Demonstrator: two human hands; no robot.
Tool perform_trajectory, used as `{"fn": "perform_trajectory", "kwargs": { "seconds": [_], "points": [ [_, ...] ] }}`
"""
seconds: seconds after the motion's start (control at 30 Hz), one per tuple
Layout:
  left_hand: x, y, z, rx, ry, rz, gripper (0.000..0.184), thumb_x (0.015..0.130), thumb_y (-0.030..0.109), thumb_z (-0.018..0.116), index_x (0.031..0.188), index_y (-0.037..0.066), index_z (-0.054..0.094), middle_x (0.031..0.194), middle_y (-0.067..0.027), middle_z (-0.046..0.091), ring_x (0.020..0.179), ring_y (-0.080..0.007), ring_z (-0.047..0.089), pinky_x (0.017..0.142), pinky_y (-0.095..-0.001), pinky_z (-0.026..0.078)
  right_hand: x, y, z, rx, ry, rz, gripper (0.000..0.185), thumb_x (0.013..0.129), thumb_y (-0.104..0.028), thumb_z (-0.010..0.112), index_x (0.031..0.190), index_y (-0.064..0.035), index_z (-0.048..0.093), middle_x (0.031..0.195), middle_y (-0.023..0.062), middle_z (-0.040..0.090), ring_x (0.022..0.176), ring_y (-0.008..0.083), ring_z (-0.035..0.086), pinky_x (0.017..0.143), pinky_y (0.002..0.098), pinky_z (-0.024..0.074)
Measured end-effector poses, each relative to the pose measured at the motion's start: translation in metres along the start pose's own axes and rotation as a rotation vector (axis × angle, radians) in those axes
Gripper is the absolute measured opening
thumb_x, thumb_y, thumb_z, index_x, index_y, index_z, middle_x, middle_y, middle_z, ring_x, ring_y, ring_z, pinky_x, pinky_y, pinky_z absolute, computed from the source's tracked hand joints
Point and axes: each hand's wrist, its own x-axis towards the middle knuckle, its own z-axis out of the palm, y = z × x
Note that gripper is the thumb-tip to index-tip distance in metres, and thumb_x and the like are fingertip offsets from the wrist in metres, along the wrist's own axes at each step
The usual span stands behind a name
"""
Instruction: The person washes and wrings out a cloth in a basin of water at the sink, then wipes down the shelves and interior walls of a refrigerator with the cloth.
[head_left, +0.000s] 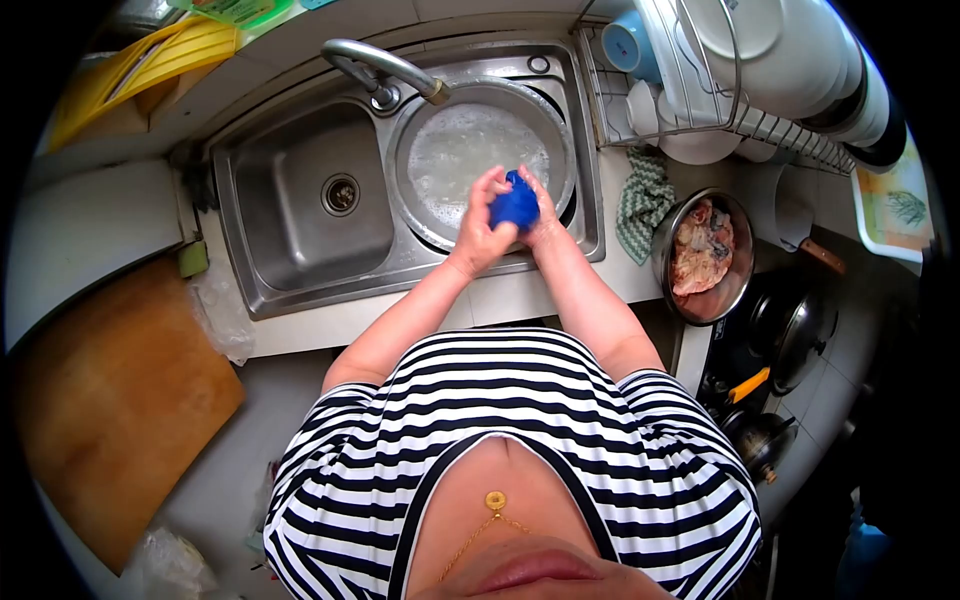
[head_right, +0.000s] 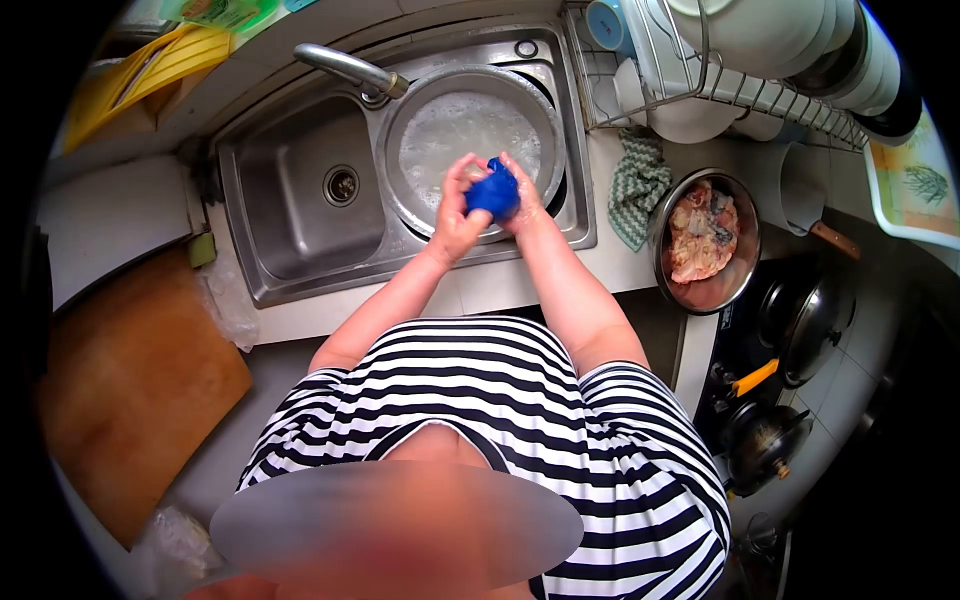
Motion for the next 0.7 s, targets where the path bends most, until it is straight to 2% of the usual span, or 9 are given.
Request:
{"fn": "perform_trajectory", "kwargs": {
  "seconds": [0.03, 0.1, 0.2, 0.3, 0.37, 0.47, 0.57, 0.63, 0.7],
  "points": [
    [0.002, -0.003, -0.005, -0.09, 0.126, -0.014, 0.055, 0.071, 0.006, 0.048, 0.125, 0.004, 0.037, 0.106, -0.0107, 0.052, 0.101, -0.0187, 0.049, 0.096, -0.0307, 0.035, -0.003, 0.012, 0.015, -0.007, 0.159, -0.06, 0.043, 0.081, -0.045, 0.059, 0.099, -0.0062, 0.057, 0.098, 0.0097, 0.062, 0.093, 0.0243, 0.059, 0.085, 0.039, 0.0465],
    [0.015, -0.013, -0.012, -0.315, 0.348, -0.185, 0.035, 0.077, 0.011, 0.04, 0.11, 0.004, 0.05, 0.106, -0.0099, 0.052, 0.1, -0.0185, 0.049, 0.091, -0.0308, 0.038, -0.003, 0.018, 0.03, -0.083, 0.13, -0.095, 0.039, 0.078, -0.038, 0.065, 0.101, -0.0088, 0.056, 0.094, 0.0076, 0.062, 0.089, 0.0224, 0.06, 0.085, 0.0388, 0.0468],
    [0.026, -0.011, -0.021, -0.64, 0.461, -0.283, 0.032, 0.081, 0.02, 0.032, 0.101, 0.004, 0.052, 0.097, -0.0098, 0.055, 0.092, -0.0198, 0.052, 0.087, -0.0333, 0.041, 0.014, 0.038, 0.028, -0.108, 0.114, -0.143, 0.049, 0.071, -0.038, 0.074, 0.106, -0.0112, 0.055, 0.106, 0.0076, 0.06, 0.099, 0.0216, 0.056, 0.092, 0.0389, 0.0418],
    [0.025, -0.029, -0.028, -0.37, 0.478, -0.232, 0.032, 0.082, 0.021, 0.031, 0.098, 0.004, 0.053, 0.093, -0.0099, 0.057, 0.087, -0.0207, 0.054, 0.083, -0.0347, 0.043, 0.003, 0.056, 0.042, -0.028, 0.031, -0.015, 0.058, 0.068, -0.041, 0.075, 0.113, -0.0124, 0.051, 0.113, 0.0077, 0.056, 0.104, 0.0232, 0.054, 0.094, 0.0421, 0.0396],
    [0.028, -0.025, -0.044, 0.25, 0.272, -0.106, 0.034, 0.083, 0.023, 0.032, 0.093, 0.002, 0.056, 0.09, -0.013, 0.059, 0.085, -0.0234, 0.055, 0.079, -0.034, 0.043, -0.005, 0.056, 0.052, -0.123, 0.054, 0.084, 0.063, 0.069, -0.042, 0.075, 0.118, -0.0131, 0.047, 0.116, 0.0082, 0.054, 0.104, 0.0252, 0.053, 0.09, 0.046, 0.0413],
    [0.045, -0.06, -0.081, 0.479, 0.072, -0.128, 0.035, 0.083, 0.026, 0.034, 0.094, 0.002, 0.057, 0.091, -0.0144, 0.059, 0.086, -0.0246, 0.055, 0.078, -0.0336, 0.043, 0.009, 0.057, 0.04, -0.234, 0.08, 0.044, 0.056, 0.07, -0.036, 0.075, 0.113, -0.0127, 0.049, 0.107, 0.0085, 0.056, 0.096, 0.023, 0.056, 0.081, 0.0433, 0.0467],
    [0.054, -0.06, -0.095, 0.539, -0.286, -0.336, 0.043, 0.078, 0.032, 0.045, 0.111, 0.007, 0.055, 0.104, -0.0218, 0.06, 0.097, -0.0305, 0.058, 0.082, -0.0405, 0.045, 0.005, 0.056, 0.039, -0.373, 0.08, 0.108, 0.044, 0.072, -0.027, 0.074, 0.107, -0.0123, 0.051, 0.094, 0.0068, 0.057, 0.084, 0.0191, 0.058, 0.071, 0.039, 0.0502],
    [0.046, -0.032, -0.09, -0.729, -0.315, -0.662, 0.064, 0.075, 0.037, 0.055, 0.131, 0.012, 0.038, 0.12, -0.0237, 0.05, 0.111, -0.0354, 0.05, 0.094, -0.0442, 0.04, -0.001, 0.059, 0.056, -0.206, 0.127, 0.119, 0.036, 0.073, -0.02, 0.073, 0.102, -0.0114, 0.051, 0.085, 0.0048, 0.056, 0.074, 0.0166, 0.058, 0.067, 0.0364, 0.0512],
    [0.038, -0.023, -0.074, -0.972, -0.446, -0.637, 0.075, 0.072, 0.037, 0.06, 0.136, 0.013, 0.029, 0.124, -0.0253, 0.045, 0.115, -0.0397, 0.045, 0.096, -0.0491, 0.038, -0.004, 0.063, 0.061, -0.156, 0.121, 0.141, 0.03, 0.076, -0.019, 0.068, 0.099, -0.0073, 0.053, 0.082, 0.0054, 0.056, 0.069, 0.0165, 0.056, 0.061, 0.0323, 0.0527]
  ]
}}
